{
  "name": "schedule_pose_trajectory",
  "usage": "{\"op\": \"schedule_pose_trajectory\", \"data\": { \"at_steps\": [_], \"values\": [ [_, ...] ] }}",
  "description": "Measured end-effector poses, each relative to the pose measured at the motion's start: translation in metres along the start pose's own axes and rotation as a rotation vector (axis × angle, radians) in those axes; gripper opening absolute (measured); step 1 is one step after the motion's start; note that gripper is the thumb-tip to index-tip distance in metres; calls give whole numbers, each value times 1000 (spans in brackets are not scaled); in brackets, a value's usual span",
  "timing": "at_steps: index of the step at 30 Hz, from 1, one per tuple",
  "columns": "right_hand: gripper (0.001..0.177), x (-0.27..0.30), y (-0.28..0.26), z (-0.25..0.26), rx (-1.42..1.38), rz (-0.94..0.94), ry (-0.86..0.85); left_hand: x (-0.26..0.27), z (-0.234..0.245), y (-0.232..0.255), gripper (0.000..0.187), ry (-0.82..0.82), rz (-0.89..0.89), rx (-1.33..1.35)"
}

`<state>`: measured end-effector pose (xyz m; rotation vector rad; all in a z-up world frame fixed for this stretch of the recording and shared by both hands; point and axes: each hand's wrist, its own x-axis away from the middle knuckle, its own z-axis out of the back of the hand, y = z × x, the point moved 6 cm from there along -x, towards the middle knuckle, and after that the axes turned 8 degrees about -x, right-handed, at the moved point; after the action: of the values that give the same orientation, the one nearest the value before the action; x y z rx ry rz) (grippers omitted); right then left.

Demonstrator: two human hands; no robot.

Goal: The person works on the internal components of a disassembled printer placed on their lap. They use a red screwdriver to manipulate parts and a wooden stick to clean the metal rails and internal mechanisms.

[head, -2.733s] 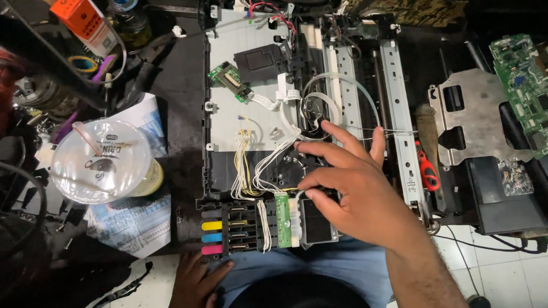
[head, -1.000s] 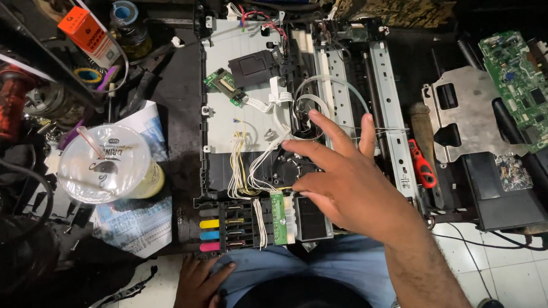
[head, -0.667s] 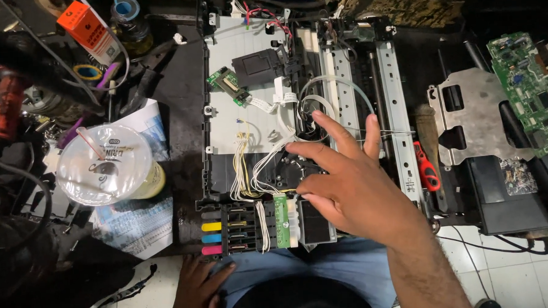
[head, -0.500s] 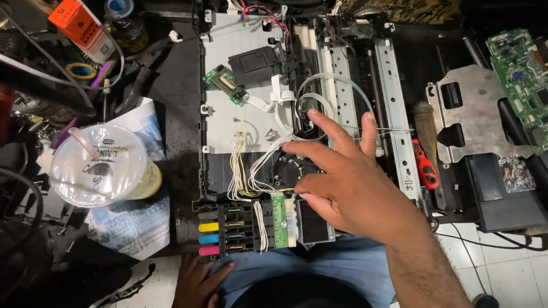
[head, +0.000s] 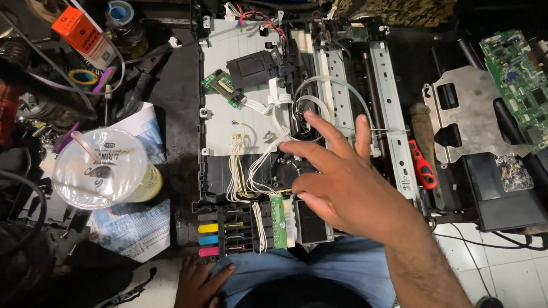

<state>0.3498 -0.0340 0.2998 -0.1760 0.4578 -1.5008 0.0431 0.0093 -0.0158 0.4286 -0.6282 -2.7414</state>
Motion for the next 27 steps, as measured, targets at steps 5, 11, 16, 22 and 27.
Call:
{"op": "schedule_pose_trajectory", "data": {
  "at_steps": [5, 11, 16, 22, 27],
  "values": [
    [18, 2, 0, -1, 5, -45, -9, 6, -7, -2, 60, 36, 8, -34],
    [17, 2, 0, 0, -7, -37, 13, -5, 7, 6, 58, 46, -42, 19],
    [18, -1, -3, 2, -27, -9, -4, 5, -9, -3, 62, 4, -25, -28],
    [17, 0, -2, 0, -15, -16, -20, 1, 0, 2, 56, 20, 11, -3],
    [17, -1, -5, 5, -23, -25, -10, 6, -8, -4, 62, 24, -47, -28]
  ]
}}
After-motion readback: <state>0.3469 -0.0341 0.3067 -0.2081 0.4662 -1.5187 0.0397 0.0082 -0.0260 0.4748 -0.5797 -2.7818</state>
